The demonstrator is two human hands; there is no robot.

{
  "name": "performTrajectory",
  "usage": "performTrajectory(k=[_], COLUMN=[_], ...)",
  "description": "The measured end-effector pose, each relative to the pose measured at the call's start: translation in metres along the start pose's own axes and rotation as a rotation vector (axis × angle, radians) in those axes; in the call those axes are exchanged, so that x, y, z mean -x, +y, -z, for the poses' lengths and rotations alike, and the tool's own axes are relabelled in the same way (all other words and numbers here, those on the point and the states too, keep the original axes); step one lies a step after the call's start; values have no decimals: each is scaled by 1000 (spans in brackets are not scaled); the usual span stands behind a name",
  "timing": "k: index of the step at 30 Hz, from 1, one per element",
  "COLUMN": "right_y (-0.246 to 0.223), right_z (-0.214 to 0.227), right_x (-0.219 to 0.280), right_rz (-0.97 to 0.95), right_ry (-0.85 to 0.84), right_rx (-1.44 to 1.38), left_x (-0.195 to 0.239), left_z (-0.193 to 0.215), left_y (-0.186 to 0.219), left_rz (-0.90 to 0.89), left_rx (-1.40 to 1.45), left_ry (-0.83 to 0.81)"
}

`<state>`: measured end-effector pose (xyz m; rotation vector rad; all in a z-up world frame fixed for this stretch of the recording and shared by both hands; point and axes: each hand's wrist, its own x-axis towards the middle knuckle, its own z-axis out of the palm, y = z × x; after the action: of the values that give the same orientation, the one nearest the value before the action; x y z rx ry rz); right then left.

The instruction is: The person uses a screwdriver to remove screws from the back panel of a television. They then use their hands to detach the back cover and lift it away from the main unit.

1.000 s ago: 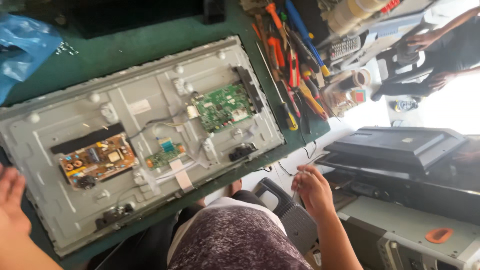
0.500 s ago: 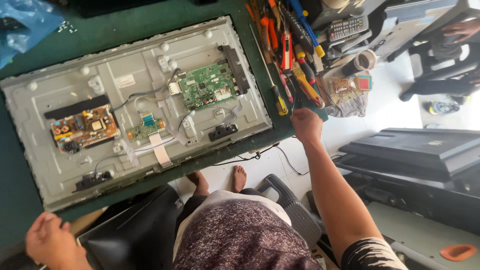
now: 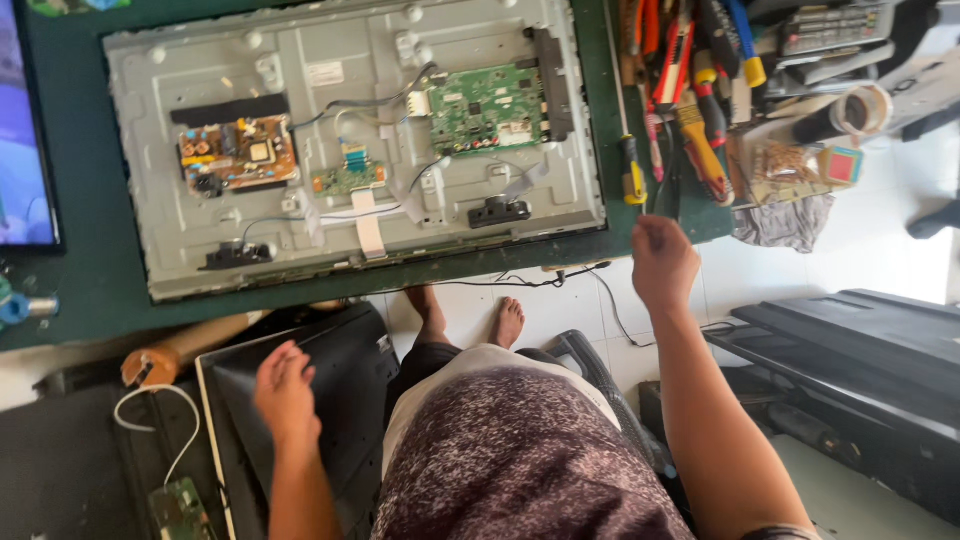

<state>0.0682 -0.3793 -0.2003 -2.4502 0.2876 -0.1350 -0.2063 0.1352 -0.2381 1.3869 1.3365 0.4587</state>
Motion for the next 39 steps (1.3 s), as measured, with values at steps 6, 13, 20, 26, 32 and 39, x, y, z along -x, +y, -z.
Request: performTrajectory(k=[6,13,20,26,32,39], right_y=[7,18,7,1,-12,-11], right_z=[-26,-28,-37,-40,-29,-29], right_x=[23,-3,-4,-18,-17,-16], right_rz=[103,208,32,60,-17,-52], right_ry=[-57,-70,-240,-287,-347,-344], right_rx=[-62,20,4,140,118,133], left_x=[0,-72,-140,-183,-185,-195], left_z=[-13,7,37,46,43,38], left_y=[6,40,82,103,101,98], left_rz=[-51,-103,-459,-472,-507,-499], left_rx=[-51,32,-156,-387,-488,-445], left_ry=[-60,74,228,116,85,51])
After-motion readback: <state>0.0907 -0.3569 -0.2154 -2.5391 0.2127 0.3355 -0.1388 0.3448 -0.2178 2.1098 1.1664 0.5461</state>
